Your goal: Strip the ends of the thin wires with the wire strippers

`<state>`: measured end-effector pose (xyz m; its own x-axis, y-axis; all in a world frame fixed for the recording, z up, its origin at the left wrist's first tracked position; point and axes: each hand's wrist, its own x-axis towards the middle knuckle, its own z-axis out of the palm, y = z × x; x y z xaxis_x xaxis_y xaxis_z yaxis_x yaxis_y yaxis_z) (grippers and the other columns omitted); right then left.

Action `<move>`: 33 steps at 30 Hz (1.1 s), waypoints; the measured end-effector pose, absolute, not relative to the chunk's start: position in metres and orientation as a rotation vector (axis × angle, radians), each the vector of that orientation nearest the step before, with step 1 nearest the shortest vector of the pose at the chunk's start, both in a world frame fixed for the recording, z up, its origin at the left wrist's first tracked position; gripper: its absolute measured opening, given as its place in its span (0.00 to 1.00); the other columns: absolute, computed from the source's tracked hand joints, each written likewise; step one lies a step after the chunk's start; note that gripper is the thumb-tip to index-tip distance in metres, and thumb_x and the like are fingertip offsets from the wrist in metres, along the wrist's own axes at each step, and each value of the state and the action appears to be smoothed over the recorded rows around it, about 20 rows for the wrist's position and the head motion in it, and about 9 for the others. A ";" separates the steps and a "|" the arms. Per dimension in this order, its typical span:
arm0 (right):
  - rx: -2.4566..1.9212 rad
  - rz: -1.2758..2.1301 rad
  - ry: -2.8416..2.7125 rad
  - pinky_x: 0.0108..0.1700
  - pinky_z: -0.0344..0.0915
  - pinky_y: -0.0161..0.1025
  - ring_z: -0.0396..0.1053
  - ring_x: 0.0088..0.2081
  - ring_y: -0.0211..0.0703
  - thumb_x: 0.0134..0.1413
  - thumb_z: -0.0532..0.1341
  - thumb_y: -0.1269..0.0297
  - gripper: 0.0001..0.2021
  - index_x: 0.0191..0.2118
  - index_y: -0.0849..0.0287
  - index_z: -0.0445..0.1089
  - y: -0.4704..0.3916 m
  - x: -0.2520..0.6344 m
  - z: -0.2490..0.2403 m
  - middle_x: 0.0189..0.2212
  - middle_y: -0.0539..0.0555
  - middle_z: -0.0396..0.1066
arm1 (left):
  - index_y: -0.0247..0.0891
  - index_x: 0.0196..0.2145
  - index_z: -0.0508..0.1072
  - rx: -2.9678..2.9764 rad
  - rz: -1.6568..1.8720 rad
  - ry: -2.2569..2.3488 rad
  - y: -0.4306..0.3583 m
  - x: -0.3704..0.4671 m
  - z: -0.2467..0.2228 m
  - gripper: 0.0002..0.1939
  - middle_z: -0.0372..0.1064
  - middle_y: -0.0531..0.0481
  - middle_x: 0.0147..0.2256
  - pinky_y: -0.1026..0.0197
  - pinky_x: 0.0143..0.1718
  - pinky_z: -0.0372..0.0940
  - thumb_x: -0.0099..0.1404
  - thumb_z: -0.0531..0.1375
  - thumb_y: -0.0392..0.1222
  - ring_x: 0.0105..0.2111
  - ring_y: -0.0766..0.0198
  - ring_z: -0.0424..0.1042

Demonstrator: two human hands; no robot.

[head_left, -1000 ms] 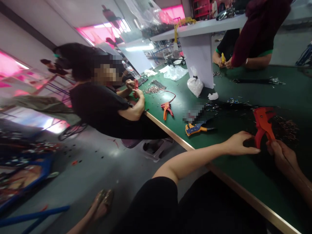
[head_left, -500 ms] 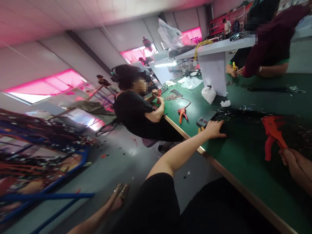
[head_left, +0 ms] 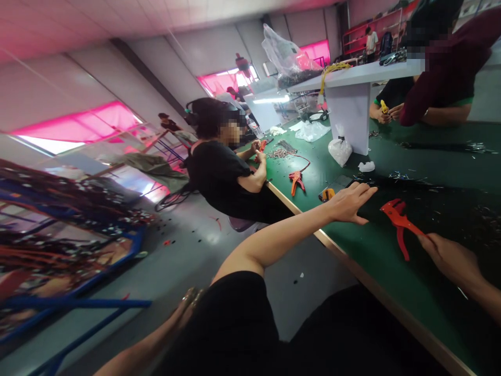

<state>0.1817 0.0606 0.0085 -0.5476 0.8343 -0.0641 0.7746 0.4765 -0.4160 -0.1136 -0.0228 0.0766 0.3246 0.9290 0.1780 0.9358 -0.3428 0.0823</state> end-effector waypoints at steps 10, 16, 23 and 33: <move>-1.051 1.047 -2.122 0.36 0.70 0.42 0.76 0.33 0.49 0.55 0.52 0.31 0.31 0.37 0.56 0.76 0.056 0.162 0.061 0.32 0.58 0.80 | 0.26 0.69 0.55 -2.744 0.092 -1.131 -0.007 -0.068 0.124 0.42 0.66 0.32 0.57 0.53 0.53 0.63 0.63 0.64 0.46 0.53 0.46 0.64; -0.912 1.363 -2.000 0.35 0.72 0.42 0.73 0.28 0.45 0.48 0.55 0.23 0.37 0.27 0.57 0.76 0.031 0.177 0.073 0.27 0.57 0.78 | 0.28 0.71 0.49 -2.843 -0.032 -0.760 0.013 -0.033 0.125 0.51 0.68 0.35 0.54 0.55 0.54 0.62 0.59 0.69 0.44 0.53 0.50 0.65; -0.887 1.590 -1.841 0.35 0.68 0.39 0.69 0.29 0.42 0.59 0.58 0.36 0.27 0.28 0.57 0.73 0.027 0.209 0.059 0.25 0.52 0.73 | 0.39 0.71 0.50 -2.917 -0.149 -0.429 0.026 -0.010 0.114 0.50 0.72 0.41 0.53 0.57 0.50 0.64 0.56 0.68 0.34 0.49 0.52 0.68; -0.741 1.860 -1.168 0.28 0.55 0.37 0.55 0.24 0.36 0.48 0.72 0.43 0.21 0.30 0.58 0.71 0.015 0.210 0.037 0.21 0.46 0.60 | 0.43 0.61 0.67 -2.685 -1.180 -0.935 0.005 -0.028 0.065 0.25 0.72 0.42 0.56 0.46 0.62 0.61 0.66 0.59 0.37 0.58 0.53 0.67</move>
<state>0.2098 0.0151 0.0372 -0.5081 0.8591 -0.0611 -0.3185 -0.2534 -0.9134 -0.0284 0.0050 0.0646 0.5220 0.5050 0.6874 0.5535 -0.8137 0.1775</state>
